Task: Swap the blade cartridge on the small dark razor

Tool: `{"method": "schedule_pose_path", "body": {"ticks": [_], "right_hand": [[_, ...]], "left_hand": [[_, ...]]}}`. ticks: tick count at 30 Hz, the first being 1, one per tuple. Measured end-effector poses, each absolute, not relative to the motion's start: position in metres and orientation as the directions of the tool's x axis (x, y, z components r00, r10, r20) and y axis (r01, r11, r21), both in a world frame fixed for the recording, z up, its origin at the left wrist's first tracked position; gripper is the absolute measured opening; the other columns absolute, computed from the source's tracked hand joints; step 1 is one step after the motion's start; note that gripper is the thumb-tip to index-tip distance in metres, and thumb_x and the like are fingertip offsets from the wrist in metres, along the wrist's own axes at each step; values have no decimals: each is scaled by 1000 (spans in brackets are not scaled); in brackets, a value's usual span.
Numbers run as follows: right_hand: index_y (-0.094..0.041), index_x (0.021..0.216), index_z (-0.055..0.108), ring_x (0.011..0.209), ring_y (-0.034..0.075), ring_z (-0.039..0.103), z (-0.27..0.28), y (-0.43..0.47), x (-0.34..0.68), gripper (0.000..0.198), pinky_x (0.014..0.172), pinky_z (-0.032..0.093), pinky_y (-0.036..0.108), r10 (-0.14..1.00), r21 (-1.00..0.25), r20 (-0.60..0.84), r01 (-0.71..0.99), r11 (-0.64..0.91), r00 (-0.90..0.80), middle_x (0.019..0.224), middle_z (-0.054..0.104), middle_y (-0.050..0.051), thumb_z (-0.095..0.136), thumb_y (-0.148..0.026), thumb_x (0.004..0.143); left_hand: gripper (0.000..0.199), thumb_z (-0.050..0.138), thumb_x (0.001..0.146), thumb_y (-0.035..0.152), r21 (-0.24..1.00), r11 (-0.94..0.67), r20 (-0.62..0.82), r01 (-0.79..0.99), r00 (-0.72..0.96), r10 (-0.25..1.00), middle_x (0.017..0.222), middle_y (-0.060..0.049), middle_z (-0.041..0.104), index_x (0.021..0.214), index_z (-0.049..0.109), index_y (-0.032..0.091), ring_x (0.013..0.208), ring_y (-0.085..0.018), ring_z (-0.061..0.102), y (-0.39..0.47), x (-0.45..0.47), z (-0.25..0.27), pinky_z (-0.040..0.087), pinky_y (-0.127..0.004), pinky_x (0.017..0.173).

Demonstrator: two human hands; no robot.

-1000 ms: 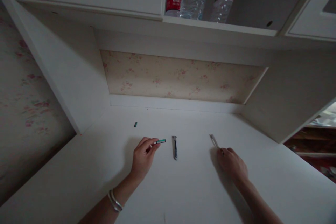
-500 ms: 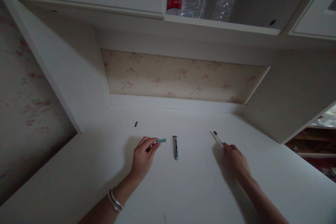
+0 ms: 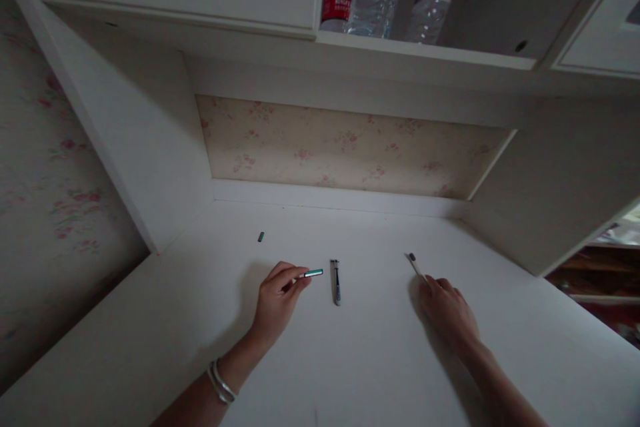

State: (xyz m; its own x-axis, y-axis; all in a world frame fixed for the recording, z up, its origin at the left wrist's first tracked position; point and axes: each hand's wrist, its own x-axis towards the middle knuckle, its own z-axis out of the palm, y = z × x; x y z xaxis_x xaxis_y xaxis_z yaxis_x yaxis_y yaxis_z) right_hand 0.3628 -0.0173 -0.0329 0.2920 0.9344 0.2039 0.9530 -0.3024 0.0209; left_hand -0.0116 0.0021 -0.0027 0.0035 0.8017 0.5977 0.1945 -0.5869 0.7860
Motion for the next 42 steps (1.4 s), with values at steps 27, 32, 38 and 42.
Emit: {"method": "schedule_pose_path", "body": {"ticks": [27,32,38,42], "right_hand": [[-21,107,61,88,21,56,35,-23,178,19,77,47,36,664,-250,621,697,672,-418,97,61,9,51,-24,91],[-21,108,62,87,22,56,31,-27,184,20,75,48,36,669,-272,618,686,675,-413,97,61,10,50,-23,92],[-22,103,64,85,20,58,17,-25,214,20,72,51,32,754,-442,600,673,593,-270,95,60,8,48,-28,93],[-21,99,65,73,17,58,8,-15,274,25,61,50,28,823,-472,553,766,437,-130,96,60,8,48,-37,91]], "left_hand": [[14,63,81,31,861,-488,474,143,124,872,79,-2,57,86,69,20,65,-11,52,-1,-8,1,41,-21,57],[14,64,79,30,876,-458,435,149,167,885,80,-2,55,87,69,20,62,-10,49,-2,-5,-1,39,-20,54],[25,63,79,29,898,-403,366,176,208,907,85,0,50,102,64,21,53,-6,40,-1,-4,-7,35,-20,49],[24,61,80,32,896,-397,356,199,214,910,86,0,49,102,64,21,54,-7,40,0,-5,-9,36,-20,51]]}}
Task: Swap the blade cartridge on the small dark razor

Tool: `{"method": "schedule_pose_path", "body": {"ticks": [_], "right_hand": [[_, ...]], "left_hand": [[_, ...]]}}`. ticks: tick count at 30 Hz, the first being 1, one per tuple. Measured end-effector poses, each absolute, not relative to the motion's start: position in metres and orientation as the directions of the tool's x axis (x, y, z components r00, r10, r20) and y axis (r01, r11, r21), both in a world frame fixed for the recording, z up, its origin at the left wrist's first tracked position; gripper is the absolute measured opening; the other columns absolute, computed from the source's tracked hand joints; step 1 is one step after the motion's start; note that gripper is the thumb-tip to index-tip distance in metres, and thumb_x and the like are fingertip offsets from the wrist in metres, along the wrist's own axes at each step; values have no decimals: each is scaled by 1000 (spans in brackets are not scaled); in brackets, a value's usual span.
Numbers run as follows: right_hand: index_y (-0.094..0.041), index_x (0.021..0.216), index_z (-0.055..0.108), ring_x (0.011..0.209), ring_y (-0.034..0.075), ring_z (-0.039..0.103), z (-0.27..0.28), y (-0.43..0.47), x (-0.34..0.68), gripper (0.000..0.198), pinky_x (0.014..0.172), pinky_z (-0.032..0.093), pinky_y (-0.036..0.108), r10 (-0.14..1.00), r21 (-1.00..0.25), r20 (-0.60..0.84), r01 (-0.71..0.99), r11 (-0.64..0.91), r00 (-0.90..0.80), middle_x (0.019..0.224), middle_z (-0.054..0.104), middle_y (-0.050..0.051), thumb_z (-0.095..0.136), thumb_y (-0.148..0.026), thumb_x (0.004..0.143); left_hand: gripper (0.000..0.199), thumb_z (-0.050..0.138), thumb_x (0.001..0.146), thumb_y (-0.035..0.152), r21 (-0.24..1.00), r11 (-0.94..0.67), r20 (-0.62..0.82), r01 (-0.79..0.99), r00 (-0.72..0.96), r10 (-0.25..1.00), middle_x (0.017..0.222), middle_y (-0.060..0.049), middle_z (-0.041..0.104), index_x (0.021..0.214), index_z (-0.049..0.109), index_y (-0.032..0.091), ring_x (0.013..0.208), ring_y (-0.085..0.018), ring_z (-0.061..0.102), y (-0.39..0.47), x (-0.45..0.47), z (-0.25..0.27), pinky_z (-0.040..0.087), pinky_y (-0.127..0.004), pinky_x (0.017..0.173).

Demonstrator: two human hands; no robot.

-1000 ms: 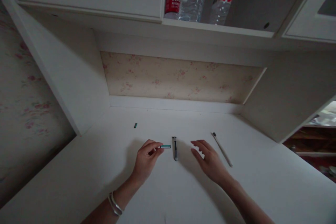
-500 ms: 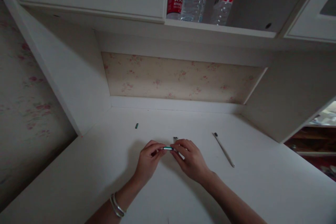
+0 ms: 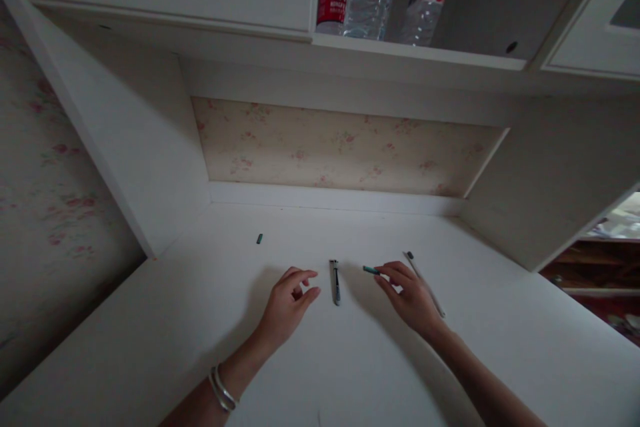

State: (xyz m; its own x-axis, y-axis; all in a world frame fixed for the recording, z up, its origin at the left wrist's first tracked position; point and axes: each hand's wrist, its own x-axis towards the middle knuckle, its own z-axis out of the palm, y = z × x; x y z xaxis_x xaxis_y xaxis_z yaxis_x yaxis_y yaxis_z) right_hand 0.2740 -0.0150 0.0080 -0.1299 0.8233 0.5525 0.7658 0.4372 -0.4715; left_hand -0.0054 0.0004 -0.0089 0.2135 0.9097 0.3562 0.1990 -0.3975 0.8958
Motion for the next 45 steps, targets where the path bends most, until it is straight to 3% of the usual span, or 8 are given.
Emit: {"method": "schedule_pose_path", "body": {"ticks": [4,10,12,18,29,38,45], "right_hand": [[-18,94,67,59,15,55,-8,-5,357,36,56,46,29,850,-412,525,886,214,38,93,62,8,45,-45,88],[-20,94,71,70,23,62,-33,-14,442,47,60,44,31,835,-366,344,880,-302,430,97,66,9,43,-55,80],[-21,98,72,78,26,63,-39,-19,449,47,61,45,31,824,-347,285,854,-387,489,102,66,10,43,-54,80],[-23,102,71,89,27,63,-51,-14,451,44,67,45,31,881,-288,255,901,-324,399,112,64,10,41,-48,83],[-20,96,73,89,27,63,-52,5,472,42,79,46,32,927,-304,270,937,-173,259,104,67,10,45,-46,79],[-20,93,74,85,29,64,-44,3,457,43,66,47,32,889,-341,236,890,-304,393,99,69,11,49,-51,77],[-20,90,75,86,29,65,-37,-2,446,47,68,47,33,886,-385,180,860,-336,427,96,70,11,52,-58,73]], "left_hand": [[23,60,81,32,884,-407,358,228,228,905,86,0,50,101,64,21,54,-7,40,1,-4,-10,37,-20,52],[22,59,81,30,882,-407,348,238,254,903,87,-1,51,100,65,21,53,-7,40,1,-1,-12,37,-20,51],[22,58,81,30,882,-404,343,241,257,903,87,-1,52,100,65,21,54,-7,41,1,0,-12,38,-20,52],[23,56,83,33,876,-400,331,268,269,905,88,-2,53,101,65,21,53,-7,42,0,0,-11,38,-21,52],[25,53,85,34,888,-381,306,259,287,908,88,-3,54,101,65,19,57,-9,44,0,0,-11,38,-22,53],[24,52,86,32,884,-393,319,252,288,903,88,-3,55,102,65,21,60,-10,47,1,-1,-12,39,-22,55],[24,53,85,31,888,-382,307,258,285,908,89,-3,55,102,65,19,60,-10,47,1,-2,-9,39,-22,55]]}}
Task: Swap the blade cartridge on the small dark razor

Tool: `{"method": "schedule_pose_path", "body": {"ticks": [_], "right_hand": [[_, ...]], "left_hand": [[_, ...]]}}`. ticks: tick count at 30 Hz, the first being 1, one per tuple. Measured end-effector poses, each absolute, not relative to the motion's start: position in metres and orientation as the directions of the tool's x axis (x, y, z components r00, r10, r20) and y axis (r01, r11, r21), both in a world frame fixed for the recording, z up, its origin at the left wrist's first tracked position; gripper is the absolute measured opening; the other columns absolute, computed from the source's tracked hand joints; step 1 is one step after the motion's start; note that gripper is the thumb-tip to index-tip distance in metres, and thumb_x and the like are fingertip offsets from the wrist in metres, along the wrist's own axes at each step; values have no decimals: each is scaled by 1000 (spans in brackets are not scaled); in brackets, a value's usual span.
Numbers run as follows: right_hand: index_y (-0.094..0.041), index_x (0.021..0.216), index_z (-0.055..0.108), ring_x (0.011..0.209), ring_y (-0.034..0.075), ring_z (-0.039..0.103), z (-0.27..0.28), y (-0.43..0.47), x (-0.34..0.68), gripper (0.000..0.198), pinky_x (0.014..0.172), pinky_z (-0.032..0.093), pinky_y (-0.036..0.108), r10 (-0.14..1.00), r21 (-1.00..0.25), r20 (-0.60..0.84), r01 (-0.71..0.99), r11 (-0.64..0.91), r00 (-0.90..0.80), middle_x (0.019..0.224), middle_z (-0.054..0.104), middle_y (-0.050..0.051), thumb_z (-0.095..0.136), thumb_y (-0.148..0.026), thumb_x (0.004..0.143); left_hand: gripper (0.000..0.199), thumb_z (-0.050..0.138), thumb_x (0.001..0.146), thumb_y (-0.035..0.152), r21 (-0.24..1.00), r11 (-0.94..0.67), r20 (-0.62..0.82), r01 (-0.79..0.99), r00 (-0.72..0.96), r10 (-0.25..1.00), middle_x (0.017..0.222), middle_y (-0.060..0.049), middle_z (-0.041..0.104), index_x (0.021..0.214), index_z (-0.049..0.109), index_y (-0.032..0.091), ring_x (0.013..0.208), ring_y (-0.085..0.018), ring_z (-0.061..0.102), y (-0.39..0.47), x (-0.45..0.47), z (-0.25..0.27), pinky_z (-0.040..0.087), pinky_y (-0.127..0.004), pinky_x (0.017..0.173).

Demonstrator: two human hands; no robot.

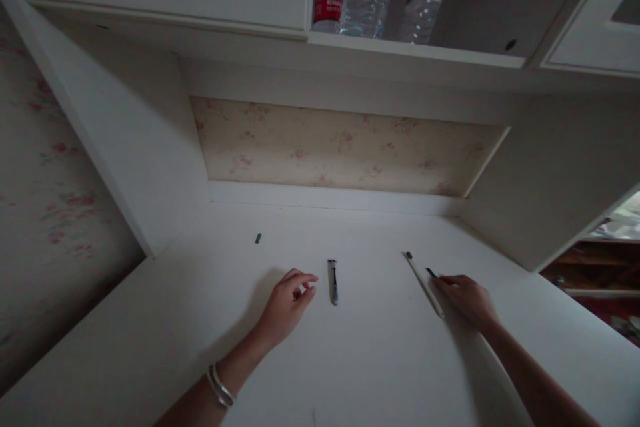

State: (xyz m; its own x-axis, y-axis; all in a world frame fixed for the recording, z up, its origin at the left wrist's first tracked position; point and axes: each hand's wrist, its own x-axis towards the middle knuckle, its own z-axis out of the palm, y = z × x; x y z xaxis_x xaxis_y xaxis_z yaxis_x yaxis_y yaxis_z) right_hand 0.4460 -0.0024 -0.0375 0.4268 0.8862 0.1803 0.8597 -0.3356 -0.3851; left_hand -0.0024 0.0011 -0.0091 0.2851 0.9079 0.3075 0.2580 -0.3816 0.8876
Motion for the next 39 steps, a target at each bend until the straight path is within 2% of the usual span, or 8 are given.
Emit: {"method": "schedule_pose_path", "body": {"ticks": [4,11,15,18,21,23,30,39], "right_hand": [[-21,90,75,86,29,64,-34,-5,445,50,68,47,33,884,-420,176,845,-330,432,97,70,11,50,-60,73],[-20,85,73,75,27,64,-13,-14,422,49,66,47,34,847,-513,275,815,-270,454,91,70,9,45,-59,74],[-23,78,70,68,24,62,-3,-31,379,44,60,47,32,896,-555,303,825,-110,323,85,68,7,46,-59,76],[-23,76,69,69,21,61,-3,-44,338,39,62,48,30,940,-589,317,803,90,128,88,66,5,47,-55,82],[-23,75,67,63,18,58,-6,-51,299,36,56,45,28,949,-633,314,743,217,-9,83,63,4,45,-49,87],[-22,74,66,61,16,56,-9,-52,278,37,54,44,27,950,-662,298,697,273,-89,80,62,4,44,-46,90],[-20,68,65,67,17,57,-24,-50,250,40,62,46,27,944,-690,229,644,329,-237,75,59,5,42,-43,92],[-22,71,67,72,17,59,-22,-50,252,30,66,46,25,948,-687,214,654,318,-236,80,62,3,47,-34,90]], "left_hand": [[24,52,85,31,885,-381,310,266,274,910,88,-3,56,103,65,20,61,-10,47,4,-6,-10,39,-22,56],[24,52,84,30,850,-398,310,346,283,908,92,-4,56,101,66,21,67,-12,52,21,-22,-13,42,-23,61],[26,53,83,28,695,-502,293,514,436,851,102,-4,56,107,64,25,68,-12,55,51,-58,-4,45,-25,71],[27,54,82,26,509,-583,326,633,485,811,104,-4,58,107,65,26,96,-19,56,89,-94,4,39,-29,91],[31,50,83,26,385,-526,228,758,474,850,108,-6,58,111,63,22,100,-20,55,127,-122,8,38,-31,94],[34,52,80,24,357,-502,196,788,462,865,109,-9,59,112,62,20,103,-22,54,147,-133,5,36,-33,96],[57,56,72,30,356,-376,113,856,360,926,134,-14,47,127,50,14,122,-29,43,179,-143,-17,28,-39,103],[52,60,69,40,509,-326,123,797,307,944,118,-8,61,118,58,21,110,-28,51,188,-141,-24,33,-36,96]]}}
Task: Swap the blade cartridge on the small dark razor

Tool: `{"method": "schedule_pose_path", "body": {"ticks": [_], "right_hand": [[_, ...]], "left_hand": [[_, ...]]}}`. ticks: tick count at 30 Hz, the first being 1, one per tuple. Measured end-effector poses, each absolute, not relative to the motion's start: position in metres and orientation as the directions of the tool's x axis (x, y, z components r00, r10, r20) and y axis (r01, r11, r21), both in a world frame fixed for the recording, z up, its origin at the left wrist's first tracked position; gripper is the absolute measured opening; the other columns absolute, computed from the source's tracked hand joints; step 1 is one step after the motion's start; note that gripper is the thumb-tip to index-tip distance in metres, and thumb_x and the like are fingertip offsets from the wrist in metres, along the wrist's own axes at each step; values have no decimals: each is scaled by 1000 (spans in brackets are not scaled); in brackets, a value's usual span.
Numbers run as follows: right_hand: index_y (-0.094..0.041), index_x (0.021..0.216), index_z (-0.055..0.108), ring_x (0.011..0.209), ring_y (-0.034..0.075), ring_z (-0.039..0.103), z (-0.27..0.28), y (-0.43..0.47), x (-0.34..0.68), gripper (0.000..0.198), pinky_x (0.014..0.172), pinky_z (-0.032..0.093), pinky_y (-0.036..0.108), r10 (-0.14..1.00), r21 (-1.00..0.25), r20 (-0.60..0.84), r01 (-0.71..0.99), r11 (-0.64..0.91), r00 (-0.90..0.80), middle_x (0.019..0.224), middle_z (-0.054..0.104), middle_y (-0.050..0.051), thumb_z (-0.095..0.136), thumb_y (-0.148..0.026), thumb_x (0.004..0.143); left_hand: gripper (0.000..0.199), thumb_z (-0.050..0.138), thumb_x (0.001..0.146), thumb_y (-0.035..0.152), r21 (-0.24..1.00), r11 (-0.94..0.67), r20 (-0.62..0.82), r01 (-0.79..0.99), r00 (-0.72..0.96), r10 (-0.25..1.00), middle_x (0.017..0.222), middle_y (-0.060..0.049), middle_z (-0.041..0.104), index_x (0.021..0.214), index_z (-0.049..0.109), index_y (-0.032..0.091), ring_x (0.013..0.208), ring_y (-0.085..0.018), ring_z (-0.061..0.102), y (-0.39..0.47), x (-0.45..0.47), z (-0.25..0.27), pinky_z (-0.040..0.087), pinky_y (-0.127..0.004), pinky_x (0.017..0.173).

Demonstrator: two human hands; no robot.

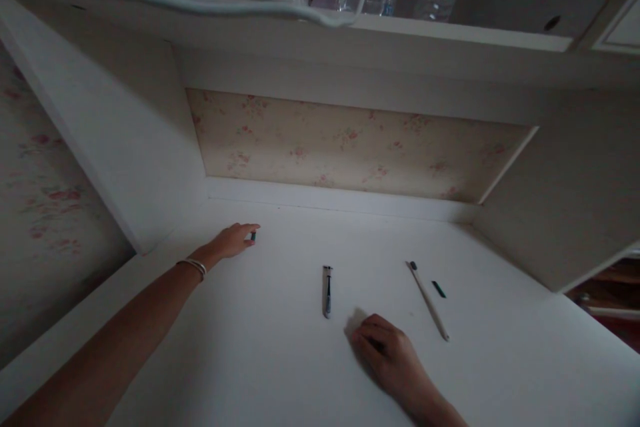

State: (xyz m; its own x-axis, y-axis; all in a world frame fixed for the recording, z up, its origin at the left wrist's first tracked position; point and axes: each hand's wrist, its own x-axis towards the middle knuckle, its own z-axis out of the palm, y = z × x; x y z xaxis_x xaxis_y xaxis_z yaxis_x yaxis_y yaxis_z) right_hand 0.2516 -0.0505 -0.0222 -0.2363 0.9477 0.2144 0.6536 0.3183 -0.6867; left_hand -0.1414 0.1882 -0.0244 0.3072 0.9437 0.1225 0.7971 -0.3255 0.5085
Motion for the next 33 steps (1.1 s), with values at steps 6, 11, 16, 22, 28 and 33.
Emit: {"method": "schedule_pose_path", "body": {"ticks": [6,11,16,22,28,33], "right_hand": [[-22,75,64,70,18,62,-13,-37,246,39,63,44,26,965,-620,132,741,257,-225,77,64,3,37,-41,94],[-21,98,65,82,24,65,-10,-12,222,42,69,47,32,984,-539,127,824,173,-123,92,69,10,32,-48,94],[-16,106,60,74,29,66,-9,12,180,50,61,47,36,992,-328,121,945,1,40,95,66,17,41,-58,87],[-15,92,64,77,28,64,-9,22,161,25,64,44,34,997,-278,77,961,-9,32,90,67,14,44,-30,86],[-19,89,59,65,17,57,-17,12,171,21,57,39,25,995,-816,91,569,102,-48,72,60,3,42,-30,88],[-21,92,51,40,8,41,-15,-6,163,18,34,26,18,980,-981,-39,-181,-75,-196,66,48,-6,54,-36,83]], "left_hand": [[59,51,78,47,691,-266,170,672,207,964,114,-11,60,128,45,15,87,-20,58,155,-116,-15,44,-32,79],[48,55,84,44,995,-80,88,-52,174,981,122,-8,55,127,46,26,82,-13,55,83,-75,-6,44,-25,68],[32,60,85,35,770,112,37,-628,219,975,121,-5,54,116,56,30,66,-6,47,29,-31,7,41,-22,63],[26,59,87,28,561,214,28,-800,277,961,116,-5,56,112,56,26,62,-5,43,17,-15,10,39,-22,61],[24,56,89,26,547,230,41,-805,300,953,115,-7,57,113,56,23,64,-6,44,10,-27,3,39,-23,62],[25,58,87,25,564,210,70,-798,300,951,117,-8,57,112,57,22,63,-6,44,9,-26,2,40,-23,63]]}}
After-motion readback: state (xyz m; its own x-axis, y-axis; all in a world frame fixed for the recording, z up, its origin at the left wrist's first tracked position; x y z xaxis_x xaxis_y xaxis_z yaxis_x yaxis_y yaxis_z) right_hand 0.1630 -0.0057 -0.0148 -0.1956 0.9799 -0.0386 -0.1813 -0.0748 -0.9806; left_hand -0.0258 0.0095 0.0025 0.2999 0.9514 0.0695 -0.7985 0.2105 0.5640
